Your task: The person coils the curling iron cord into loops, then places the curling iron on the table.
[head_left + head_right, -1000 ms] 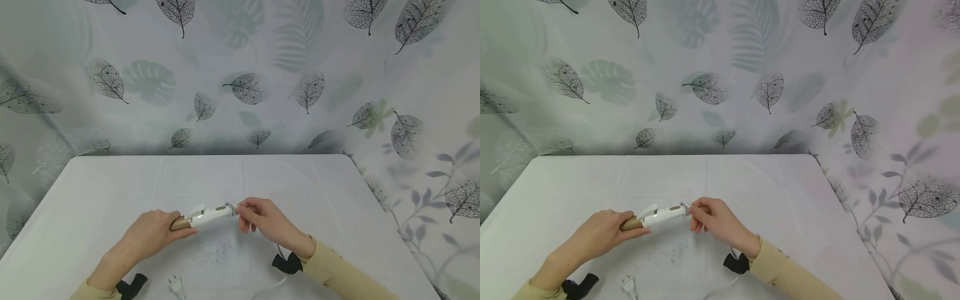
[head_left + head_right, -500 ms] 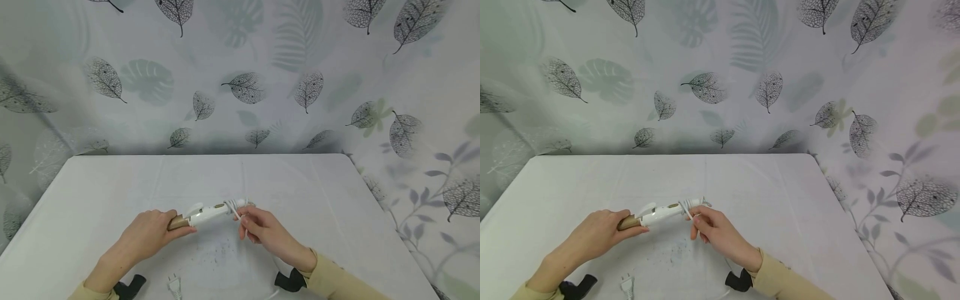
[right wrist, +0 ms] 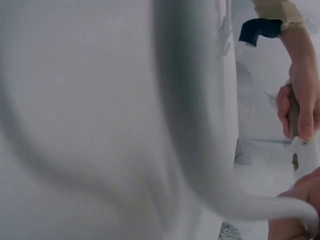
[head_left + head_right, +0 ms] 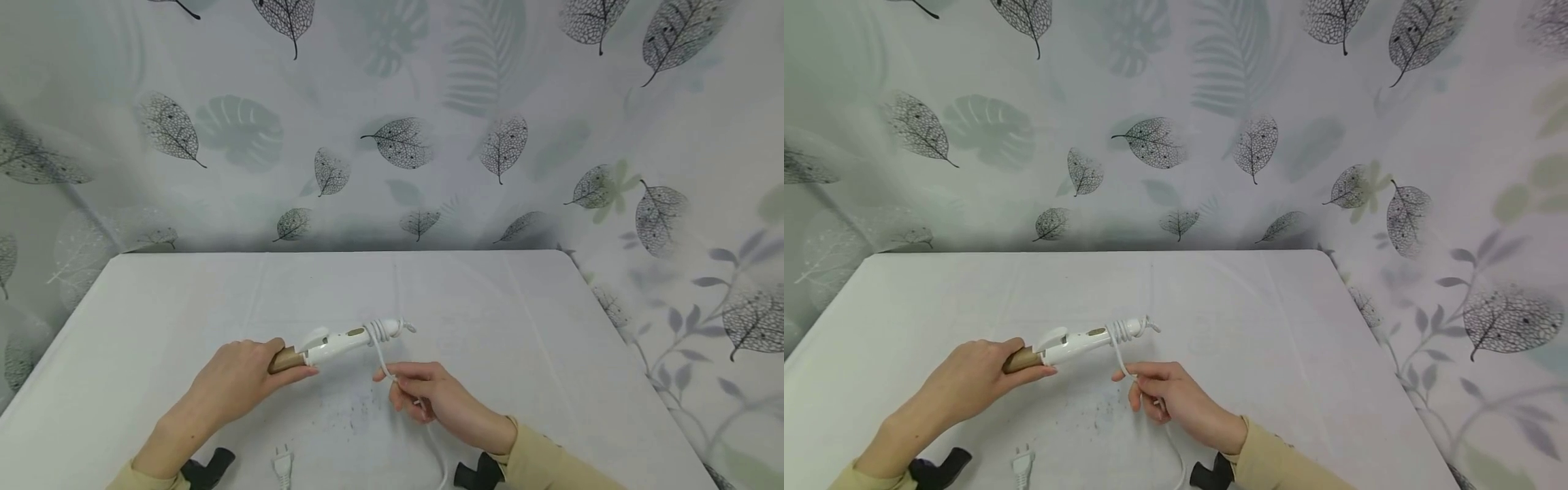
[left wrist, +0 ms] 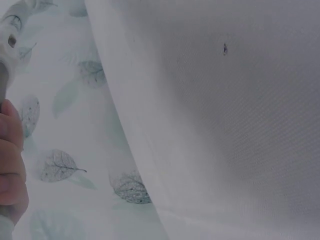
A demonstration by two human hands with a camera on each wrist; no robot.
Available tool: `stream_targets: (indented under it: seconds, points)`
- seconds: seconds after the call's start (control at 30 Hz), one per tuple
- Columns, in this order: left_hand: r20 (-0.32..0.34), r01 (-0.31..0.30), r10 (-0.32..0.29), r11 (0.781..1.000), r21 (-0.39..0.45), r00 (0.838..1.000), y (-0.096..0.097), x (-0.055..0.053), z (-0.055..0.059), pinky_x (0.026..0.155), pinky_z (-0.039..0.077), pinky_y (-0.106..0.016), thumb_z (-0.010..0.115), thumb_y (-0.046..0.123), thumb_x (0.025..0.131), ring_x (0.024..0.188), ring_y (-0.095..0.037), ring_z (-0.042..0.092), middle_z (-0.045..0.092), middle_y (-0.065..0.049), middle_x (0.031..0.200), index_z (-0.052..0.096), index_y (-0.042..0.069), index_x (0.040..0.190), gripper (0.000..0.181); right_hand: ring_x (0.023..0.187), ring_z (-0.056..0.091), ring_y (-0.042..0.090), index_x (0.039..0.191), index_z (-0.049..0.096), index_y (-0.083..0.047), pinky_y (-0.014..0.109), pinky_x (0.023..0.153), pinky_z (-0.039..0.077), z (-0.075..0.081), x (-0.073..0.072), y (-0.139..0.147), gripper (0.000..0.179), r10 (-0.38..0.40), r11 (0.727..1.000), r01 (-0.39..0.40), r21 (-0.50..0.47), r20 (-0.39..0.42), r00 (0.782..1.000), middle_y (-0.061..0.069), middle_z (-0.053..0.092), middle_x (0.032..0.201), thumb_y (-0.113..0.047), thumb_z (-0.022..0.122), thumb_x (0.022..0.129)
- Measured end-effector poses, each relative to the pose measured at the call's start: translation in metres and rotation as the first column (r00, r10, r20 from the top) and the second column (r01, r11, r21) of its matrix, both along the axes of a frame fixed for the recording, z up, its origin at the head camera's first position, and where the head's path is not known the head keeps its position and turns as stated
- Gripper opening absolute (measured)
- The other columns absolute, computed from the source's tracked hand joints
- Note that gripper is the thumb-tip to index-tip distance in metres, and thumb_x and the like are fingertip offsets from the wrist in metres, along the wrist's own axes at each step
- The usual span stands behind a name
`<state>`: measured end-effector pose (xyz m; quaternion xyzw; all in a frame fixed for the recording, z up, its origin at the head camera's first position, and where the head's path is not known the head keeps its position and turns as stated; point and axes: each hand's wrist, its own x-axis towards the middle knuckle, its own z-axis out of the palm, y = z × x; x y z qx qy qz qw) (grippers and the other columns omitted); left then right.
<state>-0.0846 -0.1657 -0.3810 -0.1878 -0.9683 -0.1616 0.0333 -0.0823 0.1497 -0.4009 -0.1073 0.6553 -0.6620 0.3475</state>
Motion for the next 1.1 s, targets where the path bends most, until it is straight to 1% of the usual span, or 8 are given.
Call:
stream_targets:
  seconds: [0.2, 0.4, 0.47, 0.57, 0.7, 0.83, 0.97, 1.1]
  points:
    - [-0.024, 0.001, 0.000, 1.000, 0.022, 1.000, 0.001, 0.000, 0.000, 0.047, 0.024, -0.021, 0.072, 0.058, 0.084, 0.048, -0.002, 0.028, 0.023, 0.012, 0.055, 0.042, 0.022, 0.066, 0.051, 0.057, 0.042, 0.010, 0.132, 0.058, 0.002, 0.024, 0.057, 0.038, -0.015, -0.002, -0.003, 0.035, 0.037, 0.999, -0.036, -0.013, 0.039, 0.999, 0.000, 0.064, 0.081, -0.013, 0.044, 0.105]
    - [-0.042, 0.015, -0.014, 1.000, 0.021, 0.999, 0.002, 0.002, 0.000, 0.047, 0.022, -0.020, 0.071, 0.060, 0.084, 0.048, -0.001, 0.025, 0.021, 0.013, 0.056, 0.042, 0.022, 0.066, 0.051, 0.061, 0.049, 0.013, 0.129, 0.060, 0.002, 0.027, 0.062, 0.045, -0.026, -0.004, -0.006, 0.035, 0.066, 0.998, -0.067, 0.008, 0.070, 0.995, 0.002, 0.063, 0.078, -0.020, 0.046, 0.106]
    - [-0.044, 0.023, -0.022, 0.999, 0.023, 0.999, 0.003, 0.002, 0.001, 0.047, 0.020, -0.020, 0.070, 0.061, 0.084, 0.048, 0.000, 0.024, 0.020, 0.014, 0.057, 0.041, 0.022, 0.066, 0.051, 0.061, 0.052, 0.013, 0.125, 0.059, 0.004, 0.028, 0.063, 0.046, -0.029, -0.004, -0.008, 0.036, 0.076, 0.997, -0.077, 0.008, 0.072, 0.994, 0.002, 0.062, 0.076, -0.023, 0.045, 0.107]
    - [-0.044, 0.029, -0.028, 0.999, 0.027, 0.999, 0.003, 0.004, 0.002, 0.048, 0.019, -0.020, 0.069, 0.061, 0.084, 0.049, 0.000, 0.022, 0.019, 0.014, 0.058, 0.041, 0.022, 0.066, 0.051, 0.061, 0.054, 0.012, 0.115, 0.059, 0.007, 0.028, 0.065, 0.048, -0.033, -0.005, -0.010, 0.036, 0.089, 0.996, -0.091, 0.018, 0.067, 0.994, 0.002, 0.060, 0.071, -0.025, 0.043, 0.108]
    - [-0.044, 0.039, -0.038, 0.999, 0.032, 0.998, 0.002, 0.005, 0.003, 0.048, 0.019, -0.019, 0.069, 0.060, 0.085, 0.050, 0.000, 0.021, 0.019, 0.014, 0.058, 0.041, 0.022, 0.067, 0.050, 0.058, 0.055, 0.012, 0.103, 0.059, 0.007, 0.027, 0.068, 0.048, -0.038, -0.006, -0.014, 0.033, 0.080, 0.995, -0.082, 0.049, 0.040, 0.996, 0.002, 0.058, 0.065, -0.022, 0.042, 0.109]
    - [-0.032, 0.045, -0.044, 0.998, 0.035, 0.999, 0.002, 0.006, 0.004, 0.048, 0.019, -0.019, 0.069, 0.061, 0.085, 0.049, 0.001, 0.022, 0.020, 0.015, 0.057, 0.041, 0.023, 0.066, 0.050, 0.057, 0.055, 0.014, 0.101, 0.059, 0.005, 0.028, 0.074, 0.049, -0.041, -0.010, -0.017, 0.032, 0.058, 0.995, -0.059, 0.078, 0.013, 0.998, 0.003, 0.057, 0.063, -0.022, 0.043, 0.108]
    - [-0.019, 0.067, -0.066, 0.997, 0.043, 0.998, 0.002, 0.007, 0.004, 0.049, 0.018, -0.019, 0.068, 0.060, 0.086, 0.050, 0.002, 0.020, 0.019, 0.015, 0.058, 0.042, 0.023, 0.067, 0.048, 0.056, 0.055, 0.014, 0.099, 0.059, 0.005, 0.027, 0.072, 0.048, -0.043, -0.019, -0.018, 0.033, 0.052, 0.993, -0.050, 0.104, -0.021, 0.998, 0.003, 0.057, 0.064, -0.023, 0.045, 0.108]
    - [-0.024, 0.096, -0.095, 0.994, 0.055, 0.995, 0.001, 0.007, 0.003, 0.049, 0.018, -0.018, 0.067, 0.059, 0.086, 0.051, 0.002, 0.019, 0.018, 0.016, 0.058, 0.041, 0.024, 0.067, 0.048, 0.058, 0.055, 0.014, 0.094, 0.059, 0.004, 0.026, 0.069, 0.048, -0.042, -0.030, -0.019, 0.033, 0.062, 0.989, -0.045, 0.144, -0.117, 0.991, 0.003, 0.057, 0.064, -0.021, 0.043, 0.109]
